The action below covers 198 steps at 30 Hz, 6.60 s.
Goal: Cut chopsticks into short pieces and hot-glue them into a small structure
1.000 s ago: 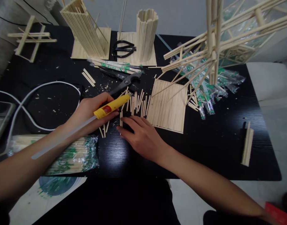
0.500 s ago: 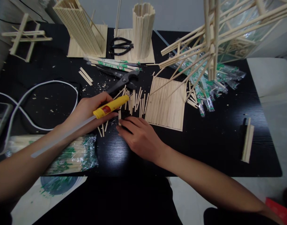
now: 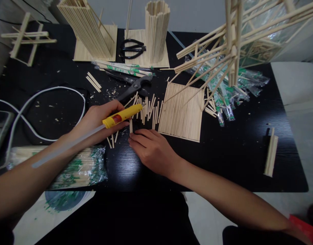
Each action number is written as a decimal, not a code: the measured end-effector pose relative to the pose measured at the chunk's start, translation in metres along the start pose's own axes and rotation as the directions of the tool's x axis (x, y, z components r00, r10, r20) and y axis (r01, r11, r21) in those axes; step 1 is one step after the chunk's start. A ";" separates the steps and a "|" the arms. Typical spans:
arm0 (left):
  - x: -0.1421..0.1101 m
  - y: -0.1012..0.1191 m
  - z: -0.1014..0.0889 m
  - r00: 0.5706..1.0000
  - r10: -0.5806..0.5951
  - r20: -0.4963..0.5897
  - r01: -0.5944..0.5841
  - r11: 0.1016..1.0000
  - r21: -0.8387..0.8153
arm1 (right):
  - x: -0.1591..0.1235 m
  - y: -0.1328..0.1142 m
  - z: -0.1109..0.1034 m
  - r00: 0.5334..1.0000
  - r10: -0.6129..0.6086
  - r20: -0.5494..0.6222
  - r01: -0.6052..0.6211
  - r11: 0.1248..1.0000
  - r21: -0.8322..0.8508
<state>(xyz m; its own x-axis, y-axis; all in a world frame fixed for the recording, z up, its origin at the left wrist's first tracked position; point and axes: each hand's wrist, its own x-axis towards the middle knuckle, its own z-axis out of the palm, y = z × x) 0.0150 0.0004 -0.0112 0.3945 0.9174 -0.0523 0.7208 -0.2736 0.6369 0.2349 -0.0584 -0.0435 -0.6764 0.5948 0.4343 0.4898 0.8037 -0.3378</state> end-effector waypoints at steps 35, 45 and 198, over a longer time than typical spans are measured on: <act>0.000 -0.046 -0.054 0.959 0.276 0.069 -0.278 0.960 0.019 | 0.002 -0.002 0.002 1.000 0.006 -0.029 -0.008 0.999 -0.043; 0.002 -0.046 -0.051 0.944 0.304 0.131 -0.321 0.937 0.137 | 0.002 -0.001 0.000 1.000 0.003 -0.031 -0.004 0.999 -0.047; 0.003 -0.010 0.001 0.996 0.032 0.084 -0.030 0.999 -0.031 | 0.008 0.015 -0.006 0.979 0.172 0.113 -0.189 0.969 0.161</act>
<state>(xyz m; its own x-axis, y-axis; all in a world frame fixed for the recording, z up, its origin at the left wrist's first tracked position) 0.0091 0.0053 -0.0182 0.4638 0.8807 -0.0959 0.6908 -0.2917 0.6616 0.2399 -0.0417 -0.0404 -0.6395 0.7188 0.2726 0.5139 0.6635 -0.5438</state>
